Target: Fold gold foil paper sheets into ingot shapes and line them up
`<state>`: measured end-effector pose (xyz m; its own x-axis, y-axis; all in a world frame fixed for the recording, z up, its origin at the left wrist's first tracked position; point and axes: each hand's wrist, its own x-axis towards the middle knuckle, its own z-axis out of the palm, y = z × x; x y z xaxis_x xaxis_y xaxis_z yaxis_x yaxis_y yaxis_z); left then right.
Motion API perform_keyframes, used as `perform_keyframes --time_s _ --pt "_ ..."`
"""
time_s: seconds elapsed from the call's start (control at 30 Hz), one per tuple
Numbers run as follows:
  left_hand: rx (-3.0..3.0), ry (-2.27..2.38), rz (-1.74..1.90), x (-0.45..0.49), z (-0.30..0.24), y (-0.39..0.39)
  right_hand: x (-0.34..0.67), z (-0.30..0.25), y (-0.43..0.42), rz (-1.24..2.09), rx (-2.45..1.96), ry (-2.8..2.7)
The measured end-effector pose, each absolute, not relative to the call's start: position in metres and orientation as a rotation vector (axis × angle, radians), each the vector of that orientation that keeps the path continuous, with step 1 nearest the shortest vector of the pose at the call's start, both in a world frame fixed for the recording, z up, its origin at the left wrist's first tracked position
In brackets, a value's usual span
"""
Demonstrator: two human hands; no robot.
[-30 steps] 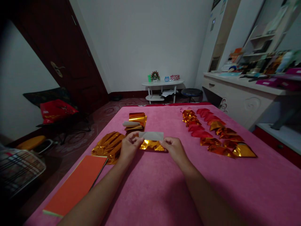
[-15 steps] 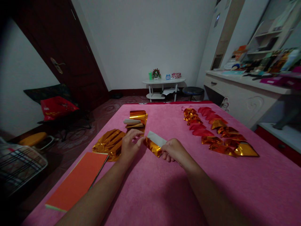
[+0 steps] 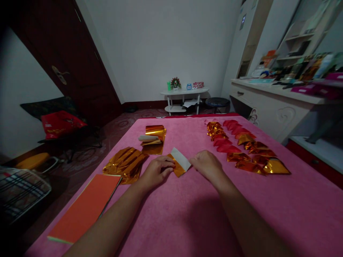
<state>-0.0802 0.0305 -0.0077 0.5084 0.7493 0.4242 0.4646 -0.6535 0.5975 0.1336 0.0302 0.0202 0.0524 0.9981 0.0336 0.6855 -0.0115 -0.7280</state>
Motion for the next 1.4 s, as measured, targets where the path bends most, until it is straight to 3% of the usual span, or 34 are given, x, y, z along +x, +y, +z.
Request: perform_keyframes --time_s 0.07,0.13,0.23,0.33,0.87,1.4 --pt "2.390 0.996 0.932 -0.079 -0.008 0.029 0.132 0.028 0.030 0.358 -1.722 -1.630" --pt "2.423 0.996 0.918 -0.079 -0.007 0.028 0.125 0.031 0.029 0.283 -1.547 -1.648" --pt "2.453 0.986 0.908 -0.078 -0.007 0.026 0.114 0.022 0.027 0.538 -1.341 -1.853" --pt "2.493 0.959 0.913 -0.078 -0.005 0.024 0.112 0.006 0.028 0.764 -1.446 -1.977" --pt "2.529 0.919 0.803 -0.076 0.003 0.021 0.134 -0.006 0.035 1.247 -1.406 -1.840" --pt "2.229 1.195 0.979 -0.062 -0.012 0.031 0.125 -0.005 0.035 1.003 -1.491 -1.853"
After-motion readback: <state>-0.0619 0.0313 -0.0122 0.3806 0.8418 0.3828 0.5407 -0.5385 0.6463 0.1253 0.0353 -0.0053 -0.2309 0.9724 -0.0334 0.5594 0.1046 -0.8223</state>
